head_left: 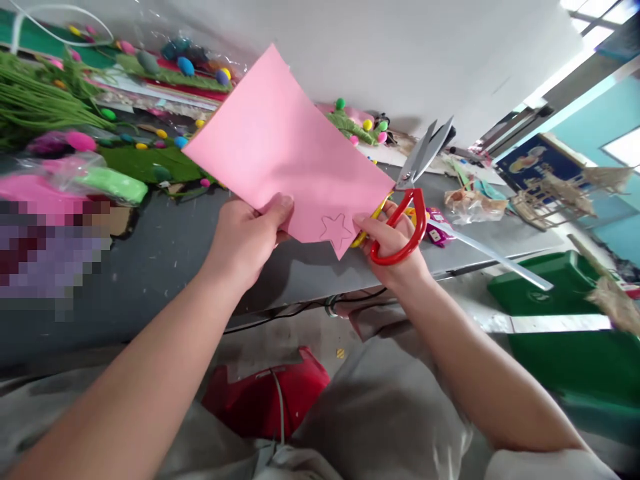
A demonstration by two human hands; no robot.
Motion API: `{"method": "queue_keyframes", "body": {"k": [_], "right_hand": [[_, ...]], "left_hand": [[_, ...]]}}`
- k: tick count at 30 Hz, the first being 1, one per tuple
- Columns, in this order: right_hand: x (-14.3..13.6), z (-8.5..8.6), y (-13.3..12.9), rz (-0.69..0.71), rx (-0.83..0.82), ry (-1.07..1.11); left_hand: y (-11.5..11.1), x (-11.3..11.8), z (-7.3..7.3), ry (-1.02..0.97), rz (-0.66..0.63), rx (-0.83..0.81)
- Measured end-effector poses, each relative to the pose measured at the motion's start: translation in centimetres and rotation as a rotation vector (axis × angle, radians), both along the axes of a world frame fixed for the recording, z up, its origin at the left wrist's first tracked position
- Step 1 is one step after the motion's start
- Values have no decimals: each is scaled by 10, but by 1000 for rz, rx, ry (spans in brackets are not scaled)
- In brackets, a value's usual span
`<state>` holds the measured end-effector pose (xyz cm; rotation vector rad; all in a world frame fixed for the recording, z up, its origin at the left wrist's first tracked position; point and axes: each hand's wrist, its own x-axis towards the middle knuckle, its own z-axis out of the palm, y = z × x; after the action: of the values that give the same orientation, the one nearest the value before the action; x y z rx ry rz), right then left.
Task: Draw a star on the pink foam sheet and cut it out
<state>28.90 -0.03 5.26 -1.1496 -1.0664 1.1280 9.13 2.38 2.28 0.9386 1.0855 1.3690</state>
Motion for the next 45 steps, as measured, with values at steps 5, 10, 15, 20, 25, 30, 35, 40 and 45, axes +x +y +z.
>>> {"method": "queue_keyframes", "body": {"k": [5,10,15,20,25,30,35,40,45], "right_hand": [[3,-1,0,21,-63,80],[15,-2,-17,44,-134,-53],[21,-5,-39,216,-298,-70],[17,-5,-37,270,-271,-258],[23,2,-17,389,-206,-348],[20,1,2,427,-211,-384],[16,-7,11,413,-180,-326],[11,-8,11,359,-208,-302],[7,-7,14,304,-220,-339]], "left_hand": [[6,-7,0,-65,2,-19],[11,-21,13,-94,70,15],[33,-22,17,-247,169,150],[70,-11,26,-441,229,210],[90,-10,34,-502,312,96],[89,-9,36,-562,319,121],[89,-7,36,-634,308,172],[90,-4,35,-639,301,178],[90,-3,36,-685,292,168]]}}
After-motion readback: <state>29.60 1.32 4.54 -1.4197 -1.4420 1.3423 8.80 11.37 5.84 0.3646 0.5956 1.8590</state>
